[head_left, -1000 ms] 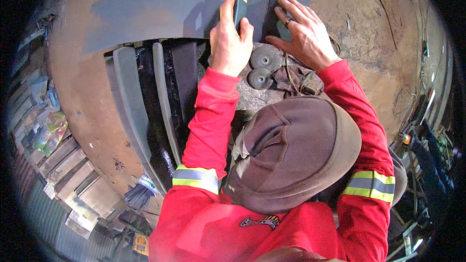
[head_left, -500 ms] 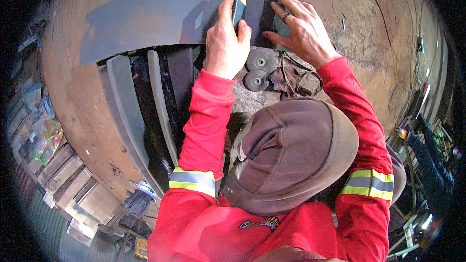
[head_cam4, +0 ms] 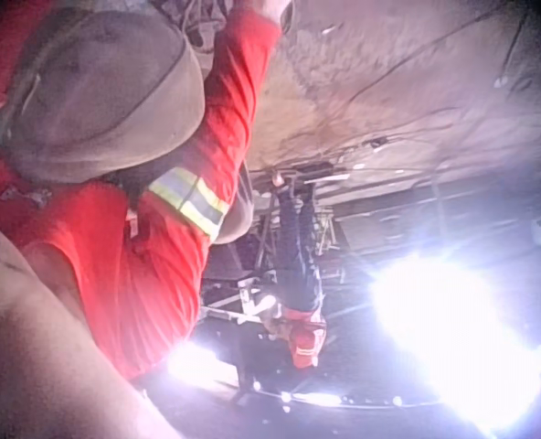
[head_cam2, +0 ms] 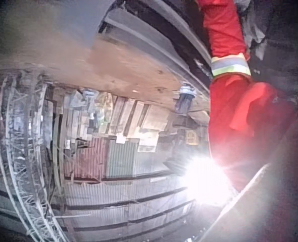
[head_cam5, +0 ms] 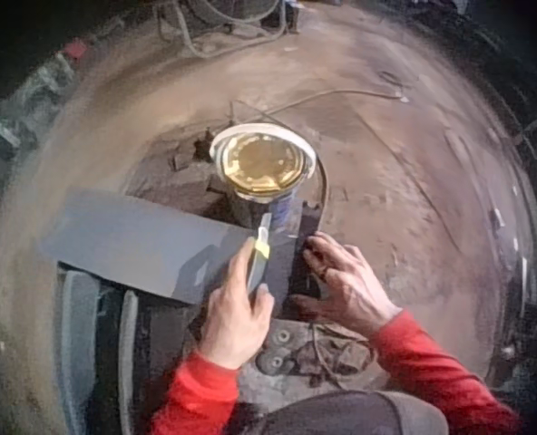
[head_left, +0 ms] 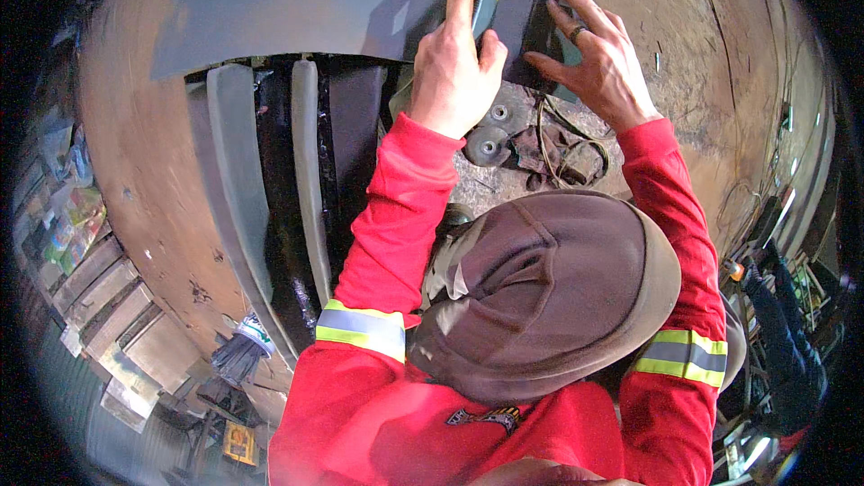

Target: The person picks up a rectangular sheet of dark material and a utility knife. They place the sheet on a curved metal structure and use the knife to score and cut the material along the curve. The person then lifts the cut piece and continues to trim the edges of the material.

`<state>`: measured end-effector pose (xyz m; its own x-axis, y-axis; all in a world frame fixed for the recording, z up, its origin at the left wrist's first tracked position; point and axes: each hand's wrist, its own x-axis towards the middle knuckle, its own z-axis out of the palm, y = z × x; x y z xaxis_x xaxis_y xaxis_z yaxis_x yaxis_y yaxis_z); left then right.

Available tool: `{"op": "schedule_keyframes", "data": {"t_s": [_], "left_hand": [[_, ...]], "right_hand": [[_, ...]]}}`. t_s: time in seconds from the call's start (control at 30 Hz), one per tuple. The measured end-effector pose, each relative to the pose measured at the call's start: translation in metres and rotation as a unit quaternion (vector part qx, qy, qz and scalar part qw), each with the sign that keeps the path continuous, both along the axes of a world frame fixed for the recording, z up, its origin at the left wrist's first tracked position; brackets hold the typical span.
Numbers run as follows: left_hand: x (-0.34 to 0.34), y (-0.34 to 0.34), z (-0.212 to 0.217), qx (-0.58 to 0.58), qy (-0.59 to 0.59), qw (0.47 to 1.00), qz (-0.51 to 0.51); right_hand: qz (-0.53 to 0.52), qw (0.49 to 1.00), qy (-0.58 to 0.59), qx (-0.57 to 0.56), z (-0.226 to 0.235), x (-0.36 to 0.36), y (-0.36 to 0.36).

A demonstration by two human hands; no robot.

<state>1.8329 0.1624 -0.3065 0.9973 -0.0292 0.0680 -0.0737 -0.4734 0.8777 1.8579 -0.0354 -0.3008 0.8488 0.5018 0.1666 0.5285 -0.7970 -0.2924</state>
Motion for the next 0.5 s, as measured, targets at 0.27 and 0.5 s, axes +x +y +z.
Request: {"op": "schedule_keyframes", "data": {"t_s": [0.27, 0.5], "left_hand": [[-0.0001, 0.0010, -0.0010, -0.005, -0.039, 0.999, -0.008], [0.0002, 0.0009, 0.0026, 0.021, 0.025, 0.999, -0.012]], "right_hand": [[0.017, 1.000, -0.020, -0.002, -0.0031, -0.0003, -0.0018], [0.028, 0.999, -0.017, -0.010, 0.0001, -0.0010, -0.0016]]}}
